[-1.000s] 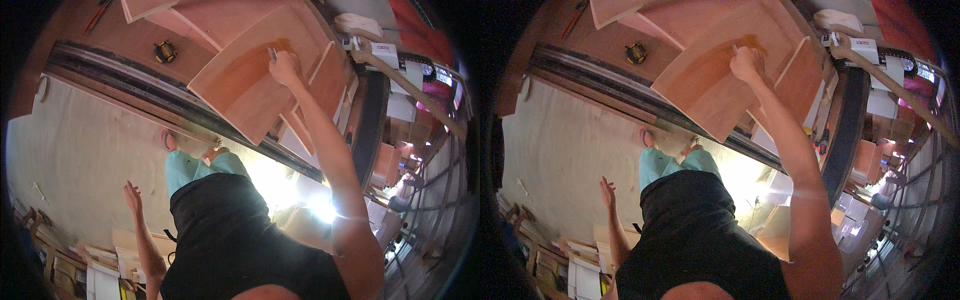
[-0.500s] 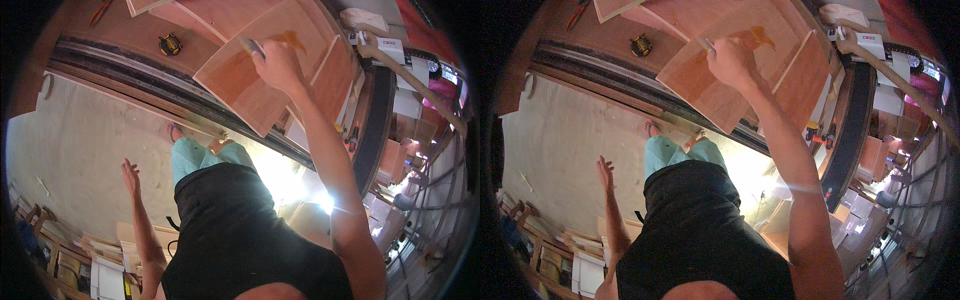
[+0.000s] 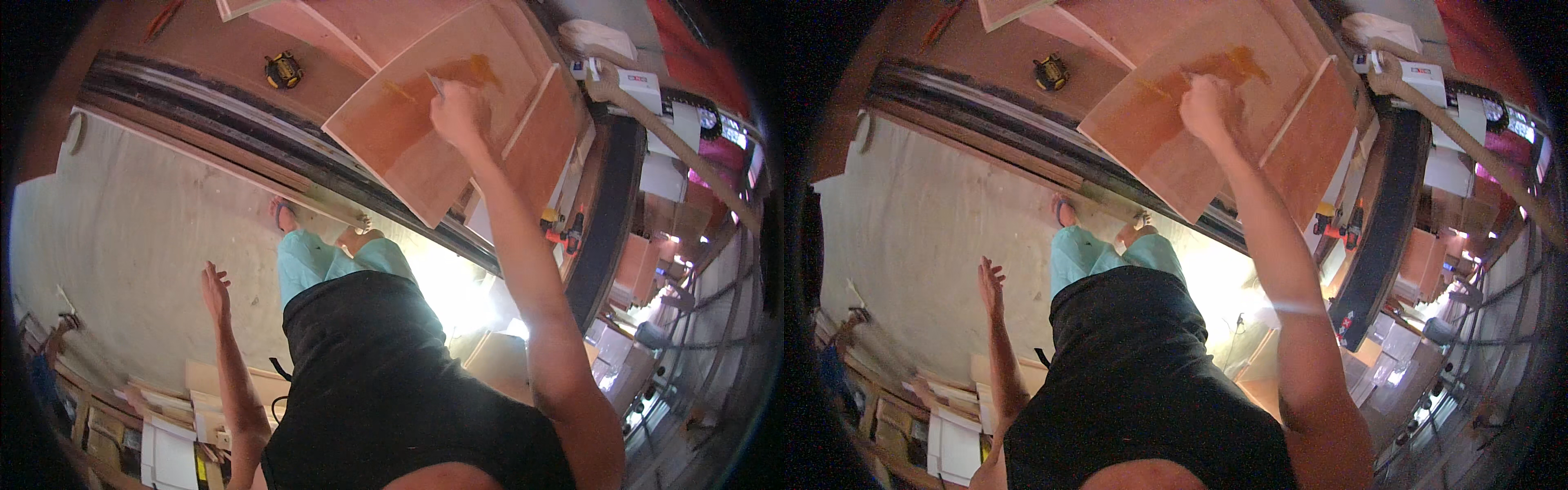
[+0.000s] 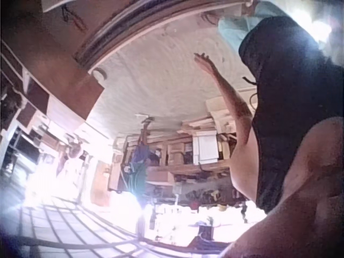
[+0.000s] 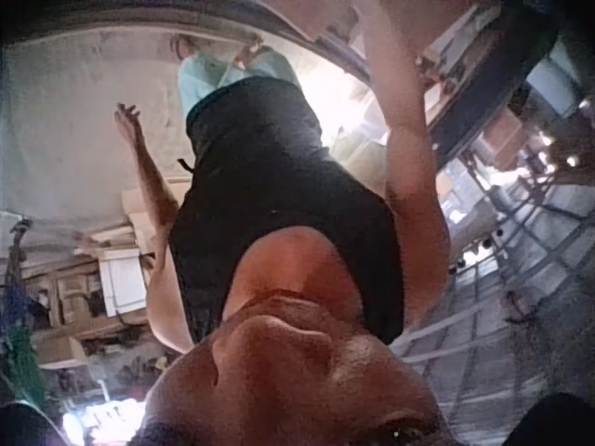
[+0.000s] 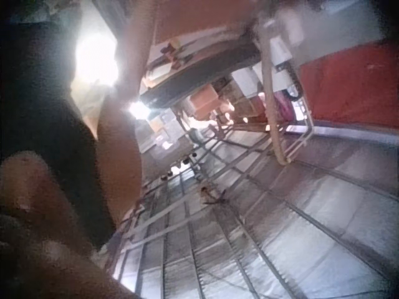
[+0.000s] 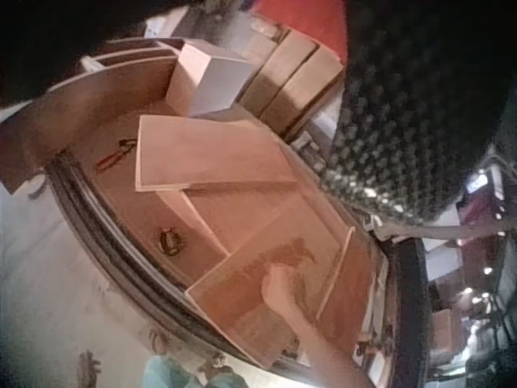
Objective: The person applies a yellow liquid finish to several flat wooden boards using a small applicator. They pour the finish onto the boards and spread it evenly across the surfaces, handling the boards one at a time.
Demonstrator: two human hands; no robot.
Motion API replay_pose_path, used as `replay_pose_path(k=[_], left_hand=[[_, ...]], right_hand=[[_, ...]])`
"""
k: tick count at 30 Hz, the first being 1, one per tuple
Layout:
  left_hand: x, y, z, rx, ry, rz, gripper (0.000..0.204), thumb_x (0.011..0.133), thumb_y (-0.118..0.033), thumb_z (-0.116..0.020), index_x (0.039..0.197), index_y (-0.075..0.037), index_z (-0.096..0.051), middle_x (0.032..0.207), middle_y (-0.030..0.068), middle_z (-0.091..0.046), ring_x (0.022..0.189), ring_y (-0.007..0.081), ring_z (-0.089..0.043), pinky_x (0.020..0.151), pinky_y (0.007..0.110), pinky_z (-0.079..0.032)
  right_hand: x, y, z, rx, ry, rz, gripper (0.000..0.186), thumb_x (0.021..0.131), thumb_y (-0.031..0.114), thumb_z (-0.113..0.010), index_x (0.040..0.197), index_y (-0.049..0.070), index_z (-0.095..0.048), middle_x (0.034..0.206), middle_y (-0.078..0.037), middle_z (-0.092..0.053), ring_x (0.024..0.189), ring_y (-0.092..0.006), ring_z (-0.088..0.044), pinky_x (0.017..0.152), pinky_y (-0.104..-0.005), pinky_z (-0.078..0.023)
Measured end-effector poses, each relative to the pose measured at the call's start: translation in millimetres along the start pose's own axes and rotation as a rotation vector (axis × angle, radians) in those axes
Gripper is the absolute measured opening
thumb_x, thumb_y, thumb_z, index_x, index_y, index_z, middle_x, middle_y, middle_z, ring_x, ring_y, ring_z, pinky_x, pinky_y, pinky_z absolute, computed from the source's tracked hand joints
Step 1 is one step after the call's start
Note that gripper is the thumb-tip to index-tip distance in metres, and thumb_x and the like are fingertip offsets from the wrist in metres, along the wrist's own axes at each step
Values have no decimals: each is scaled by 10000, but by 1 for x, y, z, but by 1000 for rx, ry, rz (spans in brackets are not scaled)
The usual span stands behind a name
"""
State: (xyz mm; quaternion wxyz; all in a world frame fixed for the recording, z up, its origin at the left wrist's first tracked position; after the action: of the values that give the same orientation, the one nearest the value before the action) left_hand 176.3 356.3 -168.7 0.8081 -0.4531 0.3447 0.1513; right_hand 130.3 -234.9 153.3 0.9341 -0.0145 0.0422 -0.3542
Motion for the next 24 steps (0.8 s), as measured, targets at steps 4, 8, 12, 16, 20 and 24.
replay_pose_path(k=[4, 8, 12, 16, 20, 24], left_hand=[[1, -10, 5, -18, -22, -8, 815, 984, -730, -391, 1402, -41, -508, 1183, 162, -680, 904, 250, -653, 783, 402, -484], [19, 3, 9, -59, 0, -13, 797, 987, -723, -392, 1388, -43, -504, 1184, 160, -678, 904, 245, -648, 779, 404, -483], [12, -27, 7, -46, -36, -42, 753, 1028, -642, -383, 1375, 13, -516, 1167, 208, -677, 948, 285, -663, 815, 403, -517], [32, -19, -2, -20, 42, -44, 805, 984, -728, -393, 1388, -41, -505, 1181, 170, -681, 920, 261, -659, 775, 421, -483], [34, -41, -2, 2, 48, -32, 788, 1004, -686, -396, 1384, -5, -512, 1178, 198, -678, 953, 278, -658, 790, 411, -503], [30, -46, 13, -33, 19, -34, 784, 1040, -617, -389, 1383, 78, -500, 1255, 261, -635, 1053, 322, -661, 830, 402, -545]], right_hand=[[-35, 97, -13, 34, 20, 253, 164, 869, 164, -635, 878, 28, -726, 887, -216, -710, 894, -415, -704, 775, -523, -549], [-107, 177, 3, 354, 282, 474, 146, 857, 142, -649, 844, 15, -720, 824, -233, -699, 812, -418, -710, 728, -523, -551], [-68, 132, 48, 385, 360, 202, 211, 873, 165, -638, 889, -18, -742, 828, -251, -705, 814, -416, -722, 755, -549, -556], [10, 29, 31, 100, -37, 50, 210, 894, 149, -597, 921, -11, -730, 860, -252, -715, 859, -435, -711, 770, -573, -548], [-19, 66, 9, 107, -109, 219, 202, 883, 148, -588, 914, 1, -723, 909, -271, -712, 872, -434, -708, 800, -563, -555], [-2, 14, 44, 160, 60, -67, 219, 880, 200, -609, 837, 25, -733, 845, -258, -710, 844, -444, -708, 784, -553, -553]])
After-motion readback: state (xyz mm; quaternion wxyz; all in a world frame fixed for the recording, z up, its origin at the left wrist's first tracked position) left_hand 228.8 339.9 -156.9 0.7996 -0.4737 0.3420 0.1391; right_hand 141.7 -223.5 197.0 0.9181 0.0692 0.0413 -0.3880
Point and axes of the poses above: each hand's wrist, its own x-axis towards the middle knuckle, its own z-axis out of the back of the hand, y = z × x, the point moved 7 cm from there along x, towards the middle knuckle
